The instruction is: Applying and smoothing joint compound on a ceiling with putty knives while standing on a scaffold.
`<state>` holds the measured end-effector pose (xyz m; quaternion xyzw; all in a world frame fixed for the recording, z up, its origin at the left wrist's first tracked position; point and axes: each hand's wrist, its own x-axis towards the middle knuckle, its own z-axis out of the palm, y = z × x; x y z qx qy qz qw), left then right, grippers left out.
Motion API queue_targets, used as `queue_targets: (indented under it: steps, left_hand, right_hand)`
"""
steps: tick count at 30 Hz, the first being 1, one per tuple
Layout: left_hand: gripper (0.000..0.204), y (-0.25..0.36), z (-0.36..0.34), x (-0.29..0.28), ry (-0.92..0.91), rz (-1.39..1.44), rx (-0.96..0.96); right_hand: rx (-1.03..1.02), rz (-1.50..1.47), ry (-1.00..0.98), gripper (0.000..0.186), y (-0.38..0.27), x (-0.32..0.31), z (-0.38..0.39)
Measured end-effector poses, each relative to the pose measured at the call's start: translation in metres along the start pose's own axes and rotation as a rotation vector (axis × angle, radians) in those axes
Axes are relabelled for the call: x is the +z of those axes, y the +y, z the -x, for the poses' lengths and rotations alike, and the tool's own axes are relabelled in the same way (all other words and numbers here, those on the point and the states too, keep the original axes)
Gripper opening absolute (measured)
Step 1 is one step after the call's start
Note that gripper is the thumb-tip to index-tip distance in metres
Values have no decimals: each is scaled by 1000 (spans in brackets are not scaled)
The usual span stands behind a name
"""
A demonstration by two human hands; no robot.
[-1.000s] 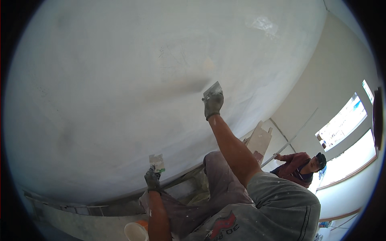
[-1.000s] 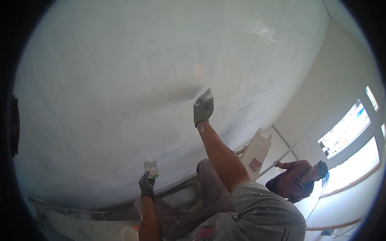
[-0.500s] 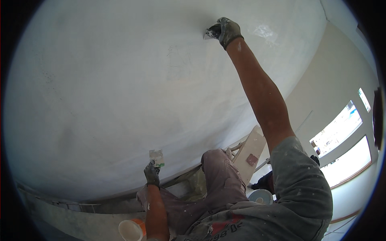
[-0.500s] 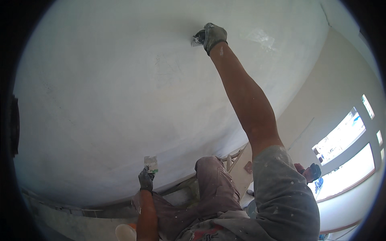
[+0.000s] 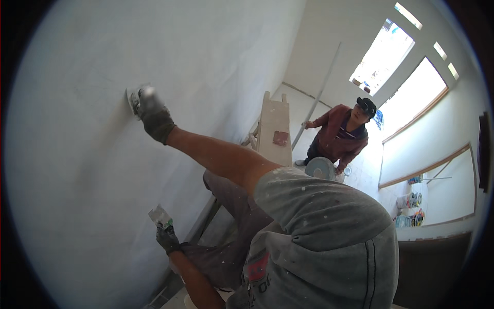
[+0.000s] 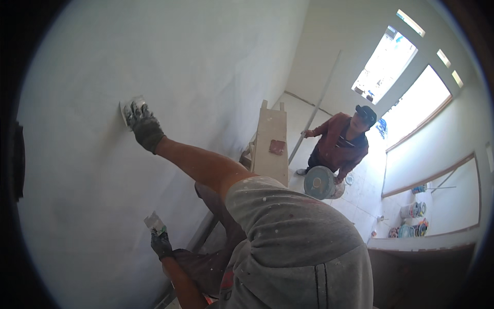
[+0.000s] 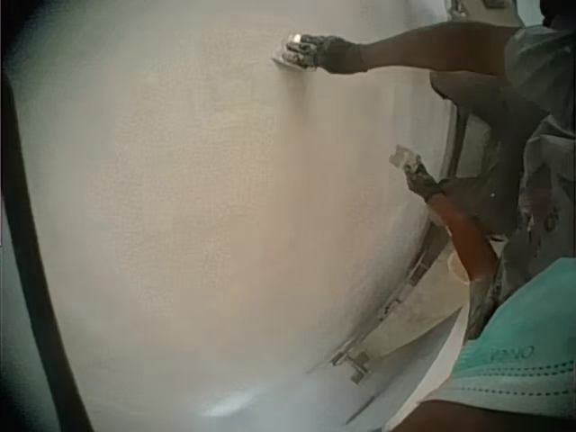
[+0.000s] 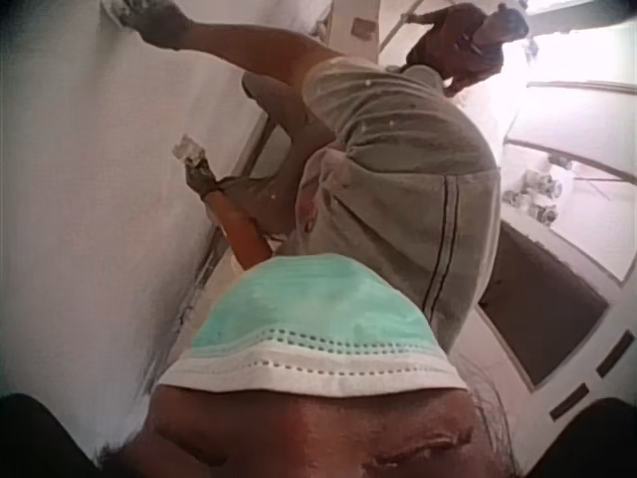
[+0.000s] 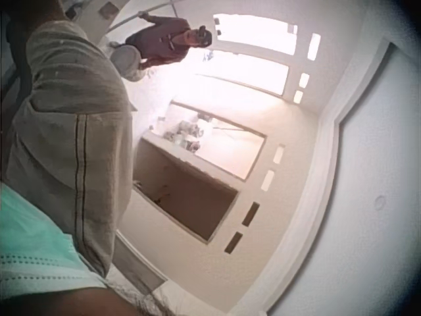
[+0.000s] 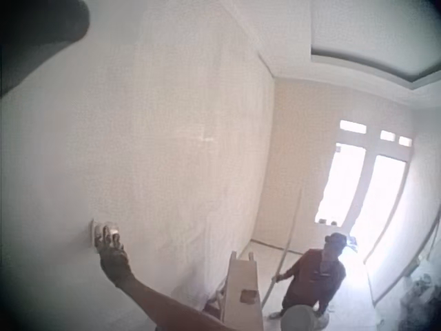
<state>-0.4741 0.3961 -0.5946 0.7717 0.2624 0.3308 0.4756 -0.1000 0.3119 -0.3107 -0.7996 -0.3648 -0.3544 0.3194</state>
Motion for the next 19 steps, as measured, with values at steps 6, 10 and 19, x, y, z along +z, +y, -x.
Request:
queue_targets:
  steps: [6, 10, 19]
  left_hand:
    - [27, 23, 14, -40, -74, -853, 294]
    - [30, 52, 23, -8, 47, 660, -388]
    - [36, 158, 25, 64, -136, -482, 558]
  right_hand:
    - [913, -1082, -436, 27, -19, -38, 145]
    - [1422, -1819, -499, 16, -17, -93, 226]
    - [1306, -1466, -808, 24, -6, -114, 250]
